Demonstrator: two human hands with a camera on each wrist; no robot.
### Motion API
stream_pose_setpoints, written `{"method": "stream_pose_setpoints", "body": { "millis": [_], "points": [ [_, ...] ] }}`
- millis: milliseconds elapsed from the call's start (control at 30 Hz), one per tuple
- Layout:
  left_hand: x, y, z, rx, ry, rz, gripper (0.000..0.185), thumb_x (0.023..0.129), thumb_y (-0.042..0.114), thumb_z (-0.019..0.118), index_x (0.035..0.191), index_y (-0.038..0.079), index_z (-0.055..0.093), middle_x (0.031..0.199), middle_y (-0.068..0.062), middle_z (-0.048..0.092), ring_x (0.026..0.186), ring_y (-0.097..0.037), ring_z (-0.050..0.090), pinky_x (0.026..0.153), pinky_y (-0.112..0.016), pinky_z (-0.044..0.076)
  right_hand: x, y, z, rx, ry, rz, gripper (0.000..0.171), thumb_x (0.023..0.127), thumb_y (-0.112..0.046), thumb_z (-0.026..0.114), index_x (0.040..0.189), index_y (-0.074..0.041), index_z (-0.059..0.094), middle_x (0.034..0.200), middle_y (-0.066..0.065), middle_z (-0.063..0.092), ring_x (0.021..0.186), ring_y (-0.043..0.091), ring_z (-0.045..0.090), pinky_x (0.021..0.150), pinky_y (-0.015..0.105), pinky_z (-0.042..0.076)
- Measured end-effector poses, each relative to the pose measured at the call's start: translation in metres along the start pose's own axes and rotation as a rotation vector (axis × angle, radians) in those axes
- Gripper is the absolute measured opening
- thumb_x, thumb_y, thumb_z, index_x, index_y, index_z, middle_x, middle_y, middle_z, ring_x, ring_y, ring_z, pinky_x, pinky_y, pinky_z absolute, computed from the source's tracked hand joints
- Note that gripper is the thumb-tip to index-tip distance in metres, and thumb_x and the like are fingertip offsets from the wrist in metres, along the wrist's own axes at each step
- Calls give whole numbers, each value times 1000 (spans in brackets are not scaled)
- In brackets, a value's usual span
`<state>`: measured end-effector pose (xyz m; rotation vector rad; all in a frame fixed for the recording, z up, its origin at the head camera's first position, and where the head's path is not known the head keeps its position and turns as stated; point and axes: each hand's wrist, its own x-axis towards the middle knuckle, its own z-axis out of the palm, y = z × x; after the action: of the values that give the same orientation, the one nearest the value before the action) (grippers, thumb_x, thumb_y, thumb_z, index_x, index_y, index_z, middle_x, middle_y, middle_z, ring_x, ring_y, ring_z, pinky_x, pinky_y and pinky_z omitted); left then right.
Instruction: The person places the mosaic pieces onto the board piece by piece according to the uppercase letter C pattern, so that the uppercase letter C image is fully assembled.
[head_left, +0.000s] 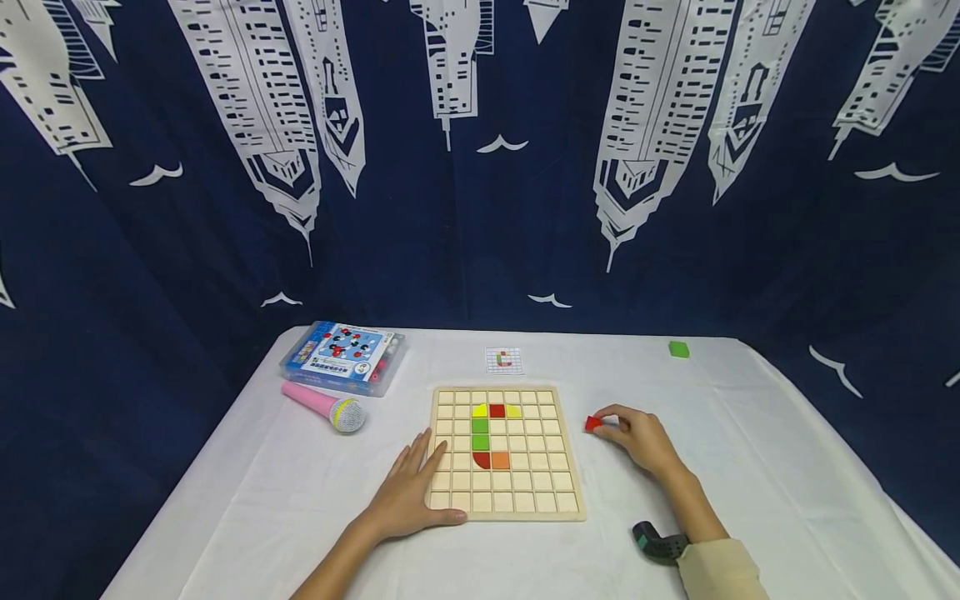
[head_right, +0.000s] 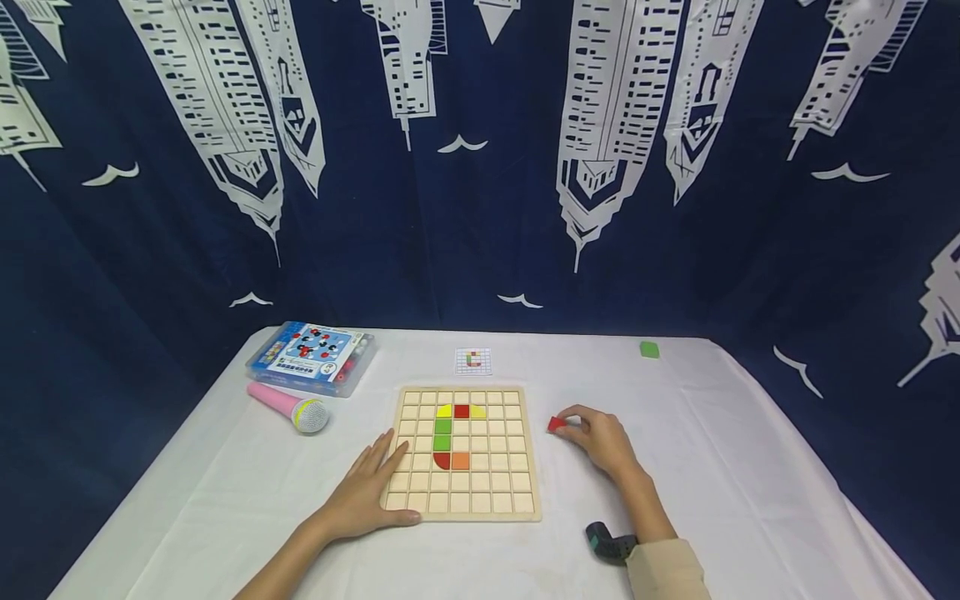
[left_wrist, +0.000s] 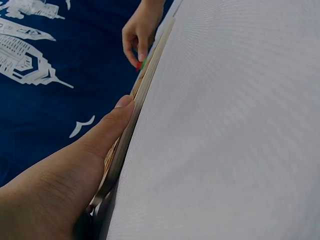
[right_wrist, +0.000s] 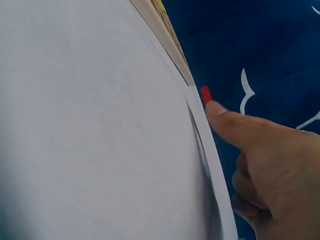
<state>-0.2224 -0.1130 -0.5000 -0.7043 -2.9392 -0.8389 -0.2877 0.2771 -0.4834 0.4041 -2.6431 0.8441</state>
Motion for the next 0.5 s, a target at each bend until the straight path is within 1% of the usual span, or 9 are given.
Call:
{"method": "stream_pose_setpoints", "body": {
  "millis": [100,167,300,500],
  "points": [
    [0,0,-1,4,-1,0,112,63,77,59,145,7,29,153,-17,7,139,-32,6,111,-47,9,2,-10,1,35,2,-79,18,75,-21,76,91,-16,70,53,-10,31,48,4,26,43,21,23],
    [0,0,-1,3,-2,-2,112,63,77,59,145,7,29,153,-17,7,139,-32,6,111,-47,9,4,-21,2,52,-16,-105,18,76,-24,76,92,-19,70,53,-11,30,47,3,24,43,20,22],
    [0,0,-1,2,-6,-7,111,63,77,59,145,8,29,153,-16,7,139,-32,5,111,-47,9,4,-45,8,97,-88,-130,18,77,-29,74,93,-23,70,51,-13,29,46,1,23,42,18,21],
    [1,0,0,-2,-11,-7,111,63,77,60,145,8,29,153,-16,7,139,-33,5,111,-47,9,1,-73,23,149,-226,-193,17,79,-28,72,94,-22,70,53,-15,31,48,-1,26,44,16,24]
  ]
}}
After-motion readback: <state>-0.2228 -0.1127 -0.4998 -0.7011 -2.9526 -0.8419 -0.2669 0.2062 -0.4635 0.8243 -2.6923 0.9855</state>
